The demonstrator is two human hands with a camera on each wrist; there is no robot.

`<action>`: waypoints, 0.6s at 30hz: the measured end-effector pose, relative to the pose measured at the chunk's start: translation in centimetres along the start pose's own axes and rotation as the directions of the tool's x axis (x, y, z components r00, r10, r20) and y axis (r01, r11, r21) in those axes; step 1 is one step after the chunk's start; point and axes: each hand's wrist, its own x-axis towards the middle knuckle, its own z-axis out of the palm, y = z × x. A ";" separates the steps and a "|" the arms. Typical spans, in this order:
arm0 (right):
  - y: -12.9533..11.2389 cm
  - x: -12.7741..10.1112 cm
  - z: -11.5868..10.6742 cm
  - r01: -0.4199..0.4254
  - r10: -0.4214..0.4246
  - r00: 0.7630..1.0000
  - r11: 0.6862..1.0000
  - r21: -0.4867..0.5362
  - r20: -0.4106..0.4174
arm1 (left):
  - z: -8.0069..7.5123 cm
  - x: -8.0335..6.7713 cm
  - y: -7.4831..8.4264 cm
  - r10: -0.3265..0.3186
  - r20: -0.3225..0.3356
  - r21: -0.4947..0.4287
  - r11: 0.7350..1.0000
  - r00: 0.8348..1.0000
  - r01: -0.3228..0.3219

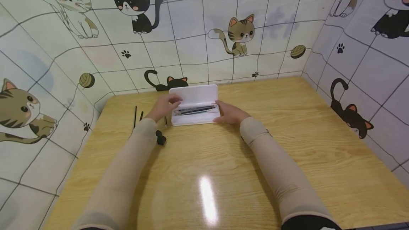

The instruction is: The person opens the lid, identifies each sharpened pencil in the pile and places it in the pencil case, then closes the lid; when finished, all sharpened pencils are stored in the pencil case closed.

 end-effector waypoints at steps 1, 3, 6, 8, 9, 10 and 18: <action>0.0 0.0 0.0 -0.002 0.002 1.000 1.000 0.000 -0.001 | -0.2 -0.1 -0.1 0.000 -0.007 0.004 1.000 1.000 0.000; 0.1 0.0 -0.1 -0.001 0.001 1.000 1.000 -0.005 0.002 | -0.6 -0.4 -0.3 -0.001 -0.010 0.014 1.000 1.000 0.001; 0.3 0.0 0.0 0.000 0.000 1.000 1.000 0.000 0.005 | -1.5 -0.9 -0.8 -0.006 -0.002 0.015 1.000 1.000 0.006; 0.5 0.1 0.1 0.005 -0.005 1.000 1.000 -0.001 0.005 | -2.1 -1.3 -1.0 -0.008 0.000 0.010 1.000 1.000 0.008; 0.6 0.2 0.1 0.006 -0.006 1.000 1.000 0.001 0.006 | -2.3 -1.4 -1.3 -0.005 -0.004 0.008 1.000 1.000 0.005; 0.6 0.2 0.1 0.009 -0.009 1.000 1.000 0.001 0.005 | -2.6 -1.6 -1.5 -0.002 -0.010 0.008 1.000 1.000 0.002; 0.7 0.3 0.1 0.017 -0.017 1.000 1.000 -0.009 0.003 | -4.2 -2.7 -3.3 -0.001 -0.035 0.009 1.000 0.999 0.002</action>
